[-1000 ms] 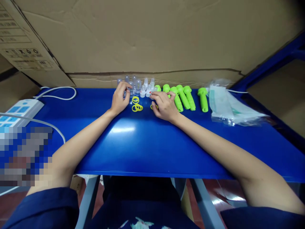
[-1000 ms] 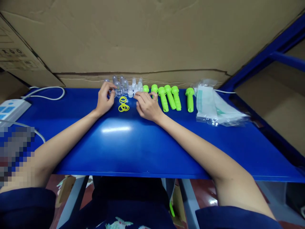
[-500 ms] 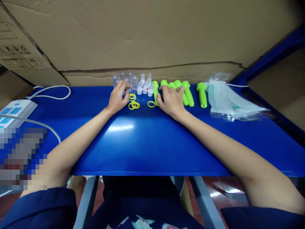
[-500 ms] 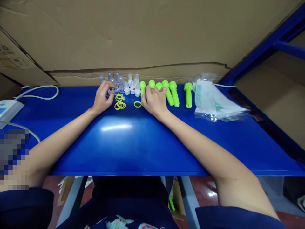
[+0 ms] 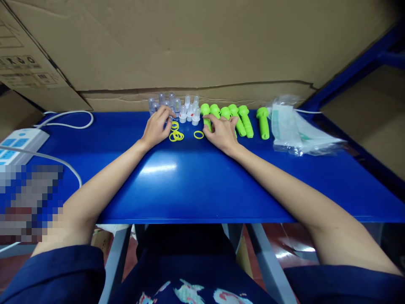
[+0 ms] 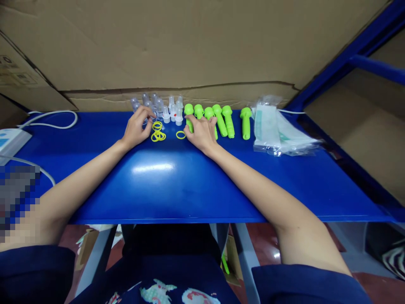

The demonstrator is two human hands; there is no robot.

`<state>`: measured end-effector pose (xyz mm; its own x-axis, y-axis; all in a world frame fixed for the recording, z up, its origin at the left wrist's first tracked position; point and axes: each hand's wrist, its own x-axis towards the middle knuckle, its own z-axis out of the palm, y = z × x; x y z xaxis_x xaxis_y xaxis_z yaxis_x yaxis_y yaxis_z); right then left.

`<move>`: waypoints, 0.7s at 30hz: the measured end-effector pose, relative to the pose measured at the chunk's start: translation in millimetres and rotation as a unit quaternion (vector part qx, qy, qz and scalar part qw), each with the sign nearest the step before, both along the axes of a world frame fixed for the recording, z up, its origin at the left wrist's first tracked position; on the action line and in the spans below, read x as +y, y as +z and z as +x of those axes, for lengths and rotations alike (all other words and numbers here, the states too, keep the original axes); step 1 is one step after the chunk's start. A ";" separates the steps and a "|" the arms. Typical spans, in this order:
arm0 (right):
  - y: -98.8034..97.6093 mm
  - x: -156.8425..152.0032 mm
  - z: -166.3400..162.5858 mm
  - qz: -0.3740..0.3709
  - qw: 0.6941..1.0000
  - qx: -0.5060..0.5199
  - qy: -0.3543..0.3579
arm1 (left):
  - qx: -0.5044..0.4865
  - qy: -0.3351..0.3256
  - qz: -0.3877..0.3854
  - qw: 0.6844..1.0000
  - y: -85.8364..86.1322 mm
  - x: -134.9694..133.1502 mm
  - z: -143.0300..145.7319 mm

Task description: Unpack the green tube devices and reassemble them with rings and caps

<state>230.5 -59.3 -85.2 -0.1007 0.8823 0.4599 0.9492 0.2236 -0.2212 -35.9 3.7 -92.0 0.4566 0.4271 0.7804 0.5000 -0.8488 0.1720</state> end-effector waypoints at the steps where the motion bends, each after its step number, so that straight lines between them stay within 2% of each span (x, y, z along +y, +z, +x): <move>1: -0.4 0.1 0.5 0.002 1.000 0.000 -0.010 | 0.001 -0.001 0.000 1.000 0.1 0.1 -0.2; 4: -2.5 2.0 2.4 0.019 0.999 0.018 -0.033 | 0.005 0.003 0.011 1.000 0.4 0.3 -0.6; 8: -5.6 4.2 3.4 0.087 0.992 0.092 -0.020 | 0.014 0.019 0.042 0.999 1.1 -1.6 0.0; 11: -6.6 1.8 1.6 0.131 0.985 0.114 -0.014 | -0.011 0.016 0.033 0.999 1.2 -3.5 3.8; 16: -11.3 -6.9 -3.5 0.141 0.988 0.042 0.050 | -0.140 -0.035 -0.072 0.987 2.1 -8.0 23.0; 21: -18.4 -9.6 -9.8 0.137 0.970 -0.024 0.201 | -0.259 -0.128 -0.220 0.932 7.2 -21.5 45.4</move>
